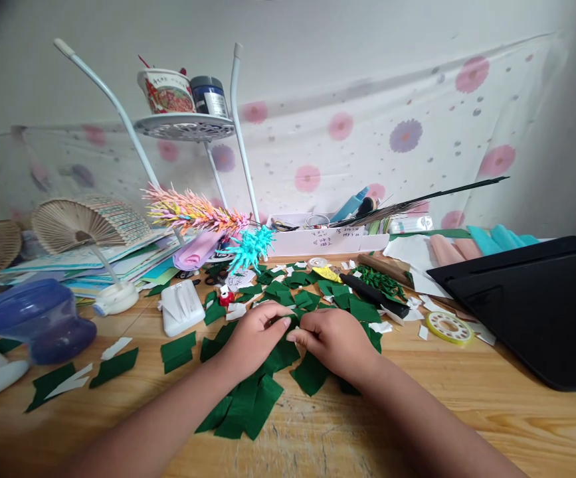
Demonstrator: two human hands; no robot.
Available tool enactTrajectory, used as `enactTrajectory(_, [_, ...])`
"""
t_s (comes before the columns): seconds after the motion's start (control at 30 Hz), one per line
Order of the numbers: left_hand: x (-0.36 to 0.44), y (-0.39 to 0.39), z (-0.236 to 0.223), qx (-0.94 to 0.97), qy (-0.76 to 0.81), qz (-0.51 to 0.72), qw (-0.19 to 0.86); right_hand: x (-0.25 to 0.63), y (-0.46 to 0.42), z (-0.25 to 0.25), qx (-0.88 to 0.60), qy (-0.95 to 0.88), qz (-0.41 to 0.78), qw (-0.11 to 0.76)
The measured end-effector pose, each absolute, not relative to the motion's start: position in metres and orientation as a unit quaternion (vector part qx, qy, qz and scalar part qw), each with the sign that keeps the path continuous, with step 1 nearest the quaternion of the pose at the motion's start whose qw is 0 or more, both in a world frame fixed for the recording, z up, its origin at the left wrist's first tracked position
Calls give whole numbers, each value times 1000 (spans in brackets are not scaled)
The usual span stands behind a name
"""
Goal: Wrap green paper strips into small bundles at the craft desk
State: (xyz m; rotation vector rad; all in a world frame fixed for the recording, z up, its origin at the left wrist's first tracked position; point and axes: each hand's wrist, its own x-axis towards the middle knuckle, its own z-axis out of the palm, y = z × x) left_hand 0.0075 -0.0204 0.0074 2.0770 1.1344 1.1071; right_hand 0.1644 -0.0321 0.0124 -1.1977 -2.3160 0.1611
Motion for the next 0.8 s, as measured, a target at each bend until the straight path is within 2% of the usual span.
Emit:
enactTrajectory(0.4, [6,-24,15,844,336,328,260,168,-32,11,-467,-845,30,260])
enactTrajectory(0.6, [3,-25,15,825,331,339,308,166,-34,13,-485,-832,57,262])
enactTrajectory(0.8, [2,-28,20,812,326,351,334,167,-35,10,-485,-820,15,303])
